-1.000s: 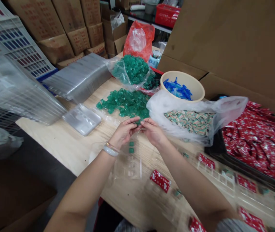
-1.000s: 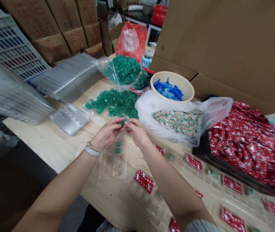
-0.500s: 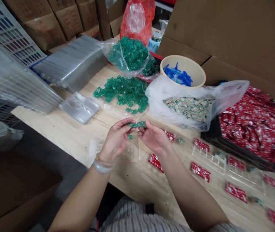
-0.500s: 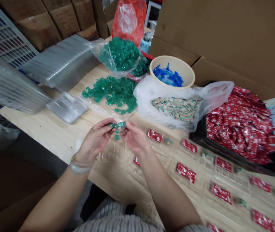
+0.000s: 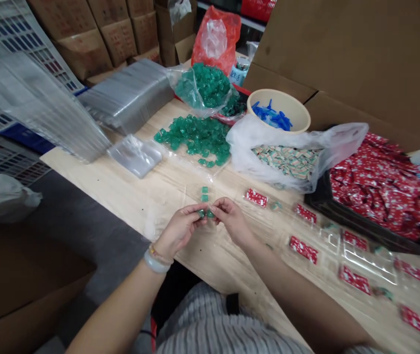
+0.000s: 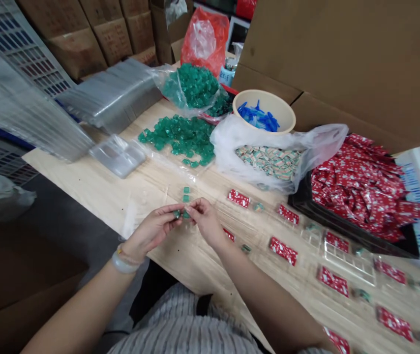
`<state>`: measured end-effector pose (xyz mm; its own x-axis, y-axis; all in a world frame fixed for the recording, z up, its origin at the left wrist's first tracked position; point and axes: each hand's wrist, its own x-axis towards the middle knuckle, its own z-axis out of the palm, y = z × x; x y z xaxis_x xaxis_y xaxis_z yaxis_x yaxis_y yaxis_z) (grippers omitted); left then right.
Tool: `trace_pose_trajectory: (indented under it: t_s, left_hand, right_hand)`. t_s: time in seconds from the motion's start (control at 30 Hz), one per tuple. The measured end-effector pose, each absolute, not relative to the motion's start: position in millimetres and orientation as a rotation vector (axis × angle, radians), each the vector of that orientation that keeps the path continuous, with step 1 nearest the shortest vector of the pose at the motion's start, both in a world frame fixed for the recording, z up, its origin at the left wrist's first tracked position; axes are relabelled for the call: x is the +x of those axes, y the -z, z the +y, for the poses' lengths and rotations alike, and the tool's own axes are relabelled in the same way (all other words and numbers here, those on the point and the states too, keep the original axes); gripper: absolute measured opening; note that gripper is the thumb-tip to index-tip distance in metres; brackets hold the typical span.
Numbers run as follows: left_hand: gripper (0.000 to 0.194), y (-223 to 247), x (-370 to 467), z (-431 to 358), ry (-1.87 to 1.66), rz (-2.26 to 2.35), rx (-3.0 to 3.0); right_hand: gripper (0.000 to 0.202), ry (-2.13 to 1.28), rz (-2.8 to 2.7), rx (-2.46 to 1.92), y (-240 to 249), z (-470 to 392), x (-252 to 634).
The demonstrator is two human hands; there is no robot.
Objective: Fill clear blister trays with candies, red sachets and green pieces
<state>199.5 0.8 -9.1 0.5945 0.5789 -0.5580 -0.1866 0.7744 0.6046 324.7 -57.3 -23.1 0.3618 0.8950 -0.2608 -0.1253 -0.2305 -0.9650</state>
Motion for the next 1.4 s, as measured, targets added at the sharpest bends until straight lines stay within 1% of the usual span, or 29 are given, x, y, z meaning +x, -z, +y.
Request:
trace_pose_trajectory:
  t_s: [0.1, 0.17, 0.27, 0.33, 0.47, 0.57, 0.67, 0.73, 0.8, 0.9, 0.97, 1.03, 1.1, 1.23, 1.3, 1.4]
  left_hand:
    - [0.019, 15, 196, 3, -0.444, 0.84, 0.46]
    - [0.018, 18, 194, 4, -0.419, 0.847, 0.423]
    - [0.015, 19, 192, 8, -0.409, 0.846, 0.458]
    - [0.015, 20, 190, 11, -0.466, 0.892, 0.57]
    - [0.019, 32, 187, 12, -0.563, 1.042, 0.955]
    - [0.018, 46, 187, 10, -0.608, 1.085, 1.239]
    - [0.018, 54, 187, 7, -0.656, 1.083, 1.355]
    - [0.016, 52, 188, 6, -0.672, 1.076, 1.319]
    - [0.013, 46, 191, 4, -0.651, 1.044, 1.241]
    - [0.011, 39, 200, 1, -0.642, 0.968, 1.222]
    - [0.011, 36, 205, 0, -0.7, 0.978, 1.344]
    - [0.015, 36, 204, 0, -0.723, 0.984, 1.494]
    - [0.023, 36, 198, 0, -0.684, 0.941, 1.598]
    - [0.034, 40, 178, -3, -0.552, 0.874, 1.864]
    - [0.037, 44, 174, -7, -0.488, 0.858, 2.022]
    - [0.039, 48, 176, -11, -0.416, 0.874, 2.118]
  right_hand:
    - [0.01, -0.813, -1.109, -1.628, 25, -70, 320]
    - [0.015, -0.684, -1.327, -1.646, 24, -78, 318]
    - [0.021, -0.604, -1.422, -1.687, 26, -80, 320]
    - [0.022, -0.539, -1.476, -1.741, 30, -72, 325]
    - [0.025, -0.465, -1.753, -1.94, 39, -51, 332]
    - [0.024, -0.459, -1.934, -2.092, 39, -41, 331]
    - [0.026, -0.496, -1.967, -2.142, 31, -42, 330]
    - [0.03, -0.529, -1.85, -2.121, 24, -48, 330]
    - [0.032, -0.603, -1.653, -1.993, 19, -55, 330]
    - [0.024, -0.924, -1.283, -1.706, 20, -61, 330]
    - [0.022, -1.139, -1.054, -1.584, 23, -61, 331]
    - [0.023, -1.192, -0.96, -1.557, 27, -61, 333]
    - [0.022, -1.049, -1.061, -1.616, 29, -62, 335]
    - [0.02, -0.638, -1.637, -1.821, 28, -66, 335]
    - [0.018, -0.555, -1.9, -1.933, 27, -67, 331]
    - [0.017, -0.502, -2.055, -2.084, 25, -65, 326]
